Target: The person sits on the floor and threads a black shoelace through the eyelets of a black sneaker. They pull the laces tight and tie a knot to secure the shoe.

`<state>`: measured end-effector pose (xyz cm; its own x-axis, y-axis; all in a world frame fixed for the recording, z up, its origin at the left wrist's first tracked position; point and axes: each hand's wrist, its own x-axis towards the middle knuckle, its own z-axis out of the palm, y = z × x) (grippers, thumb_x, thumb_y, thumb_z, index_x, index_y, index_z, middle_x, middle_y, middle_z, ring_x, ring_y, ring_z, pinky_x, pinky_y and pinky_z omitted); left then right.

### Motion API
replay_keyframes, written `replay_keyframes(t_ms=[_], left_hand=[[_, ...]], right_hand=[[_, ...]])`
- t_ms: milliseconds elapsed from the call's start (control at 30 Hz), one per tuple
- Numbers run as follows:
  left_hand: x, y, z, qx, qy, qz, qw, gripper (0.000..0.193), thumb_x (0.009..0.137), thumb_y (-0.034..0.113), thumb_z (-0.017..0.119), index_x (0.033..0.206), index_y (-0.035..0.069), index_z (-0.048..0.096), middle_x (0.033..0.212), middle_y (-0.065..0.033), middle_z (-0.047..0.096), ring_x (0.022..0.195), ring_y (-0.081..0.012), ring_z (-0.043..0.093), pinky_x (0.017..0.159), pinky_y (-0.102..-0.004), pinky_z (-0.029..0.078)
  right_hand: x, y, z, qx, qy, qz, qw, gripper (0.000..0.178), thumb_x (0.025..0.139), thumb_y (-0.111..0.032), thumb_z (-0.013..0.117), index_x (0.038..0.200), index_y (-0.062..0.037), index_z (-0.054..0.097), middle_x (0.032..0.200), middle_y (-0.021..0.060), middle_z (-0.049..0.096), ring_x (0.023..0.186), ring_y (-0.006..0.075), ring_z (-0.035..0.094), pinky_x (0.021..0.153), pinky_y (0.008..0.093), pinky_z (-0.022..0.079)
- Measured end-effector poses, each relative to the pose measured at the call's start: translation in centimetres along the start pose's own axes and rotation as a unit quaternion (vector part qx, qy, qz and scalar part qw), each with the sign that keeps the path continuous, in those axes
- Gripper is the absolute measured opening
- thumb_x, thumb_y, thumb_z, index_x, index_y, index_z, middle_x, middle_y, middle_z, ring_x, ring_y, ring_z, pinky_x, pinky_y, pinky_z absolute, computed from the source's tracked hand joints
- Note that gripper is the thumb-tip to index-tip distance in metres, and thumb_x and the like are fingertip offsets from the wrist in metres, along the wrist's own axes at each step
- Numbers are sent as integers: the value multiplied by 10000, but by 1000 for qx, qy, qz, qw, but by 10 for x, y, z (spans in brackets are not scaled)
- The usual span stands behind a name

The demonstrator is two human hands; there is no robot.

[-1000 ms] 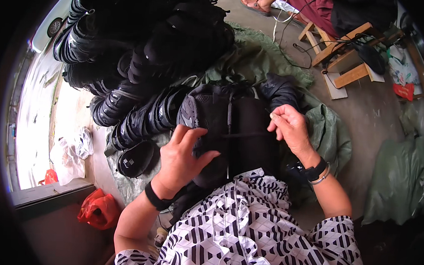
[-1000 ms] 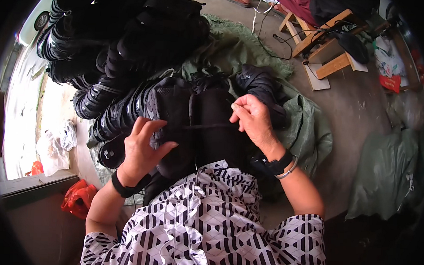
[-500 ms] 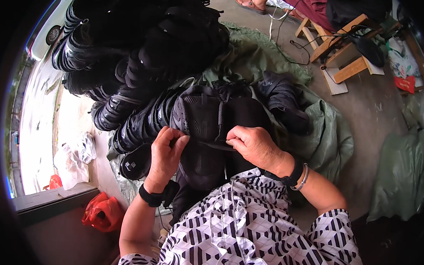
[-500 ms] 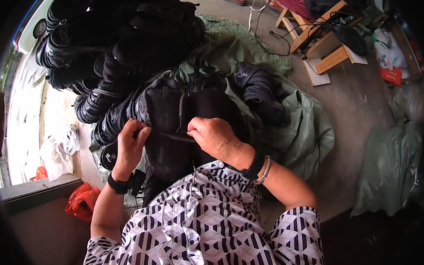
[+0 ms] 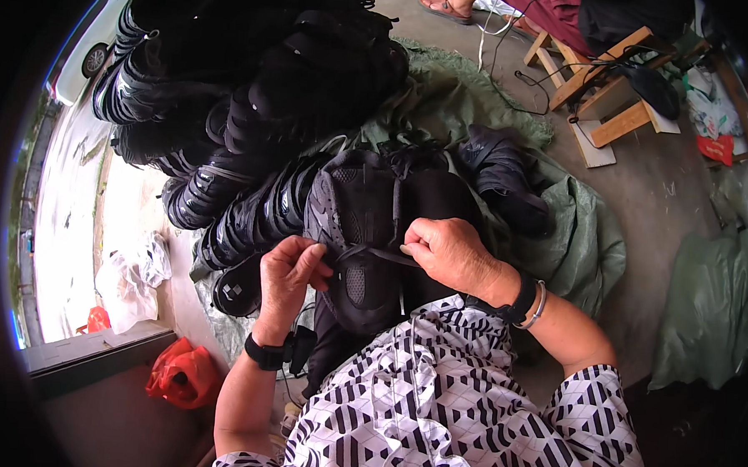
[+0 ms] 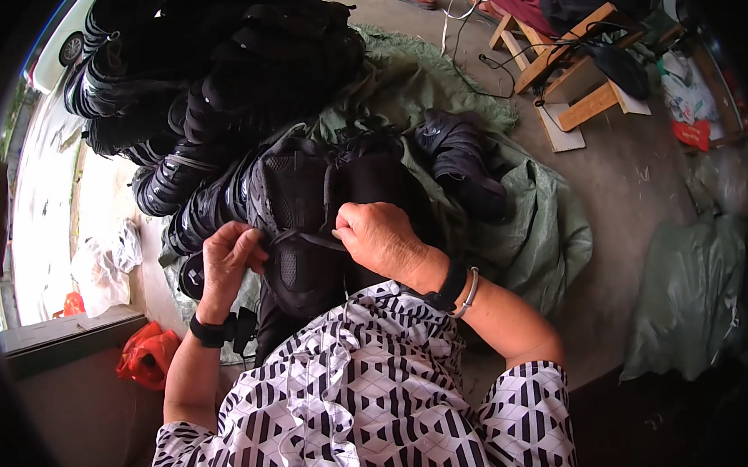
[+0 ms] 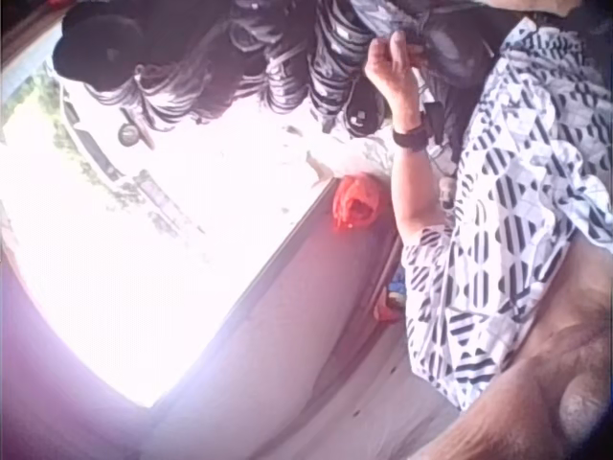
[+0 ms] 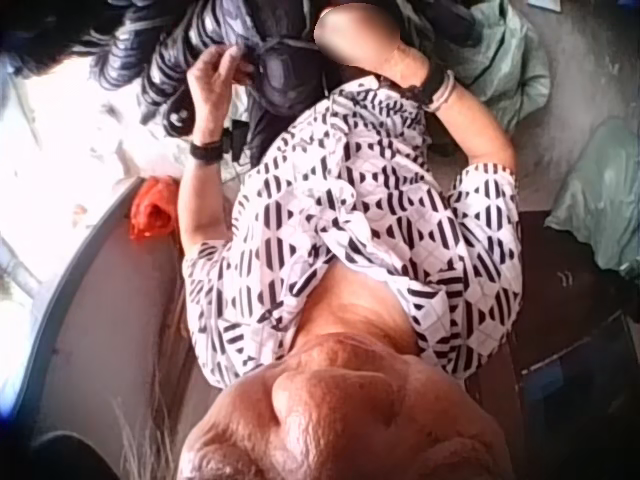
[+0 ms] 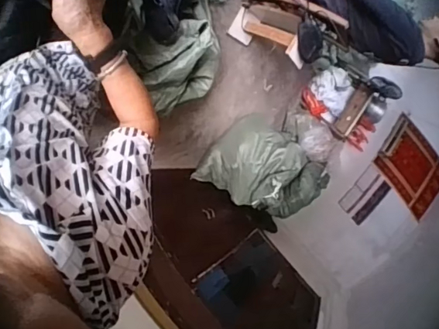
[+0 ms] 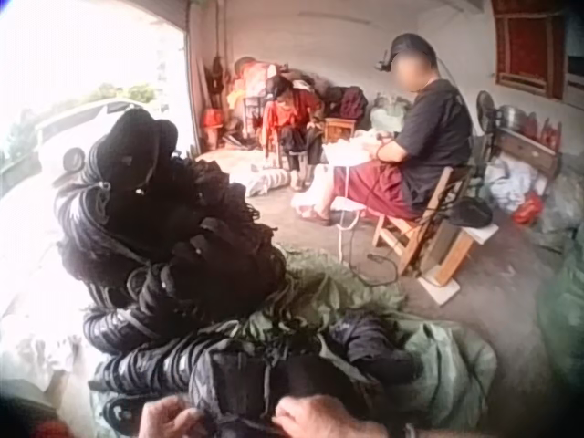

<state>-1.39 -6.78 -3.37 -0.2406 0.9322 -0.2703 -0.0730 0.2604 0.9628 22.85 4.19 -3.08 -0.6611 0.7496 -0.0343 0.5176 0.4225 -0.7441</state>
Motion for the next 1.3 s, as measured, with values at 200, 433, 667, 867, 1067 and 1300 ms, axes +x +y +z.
replay_keyframes(t_ms=[200, 433, 667, 867, 1067, 1300], left_hand=[[2, -4, 5, 52, 60, 106, 991, 190, 974, 179, 591, 943, 0, 647, 780, -20, 661, 654, -30, 532, 613, -181, 442], [-4, 1, 6, 12, -29, -18, 999, 239, 979, 231, 586, 935, 8, 658, 719, 17, 589, 613, -28, 522, 556, -182, 430], [-7, -3, 0, 59, -36, -9, 998, 282, 973, 283, 586, 895, 31, 685, 693, 54, 548, 598, -22, 431, 551, -181, 340], [-4, -13, 1, 28, -41, -10, 999, 277, 976, 287, 579, 882, 43, 673, 702, 60, 565, 623, -22, 452, 568, -187, 357], [1, -17, -7, 1, -73, -35, 997, 288, 982, 310, 565, 873, 64, 665, 680, 60, 556, 622, -20, 488, 569, -181, 386], [4, -26, -13, -15, -72, -38, 997, 274, 976, 307, 571, 876, 67, 659, 667, 53, 550, 613, -24, 498, 573, -187, 408]], right_hand=[[-3, 1, 5, 19, 50, -17, 998, 117, 845, -146, 663, 797, -56, 605, 696, 133, 654, 670, 334, 657, 601, 422, 513], [-6, 3, 12, -73, 66, -120, 988, 122, 847, -79, 656, 836, -37, 542, 682, 137, 631, 642, 313, 652, 555, 383, 501], [-4, 3, 10, 0, 54, -91, 994, 116, 867, -62, 633, 853, -40, 521, 723, 129, 628, 658, 318, 650, 555, 379, 501], [-5, 5, 12, 8, 77, -107, 991, 134, 882, -110, 624, 853, -38, 514, 685, 126, 617, 630, 320, 637, 559, 401, 509], [-3, 7, 11, 17, 60, -88, 994, 126, 881, -105, 618, 850, -46, 511, 671, 113, 605, 630, 312, 641, 555, 394, 510], [-8, 10, 12, -26, 67, -98, 993, 148, 871, -131, 634, 846, -55, 509, 668, 109, 604, 628, 302, 645, 554, 385, 513]])
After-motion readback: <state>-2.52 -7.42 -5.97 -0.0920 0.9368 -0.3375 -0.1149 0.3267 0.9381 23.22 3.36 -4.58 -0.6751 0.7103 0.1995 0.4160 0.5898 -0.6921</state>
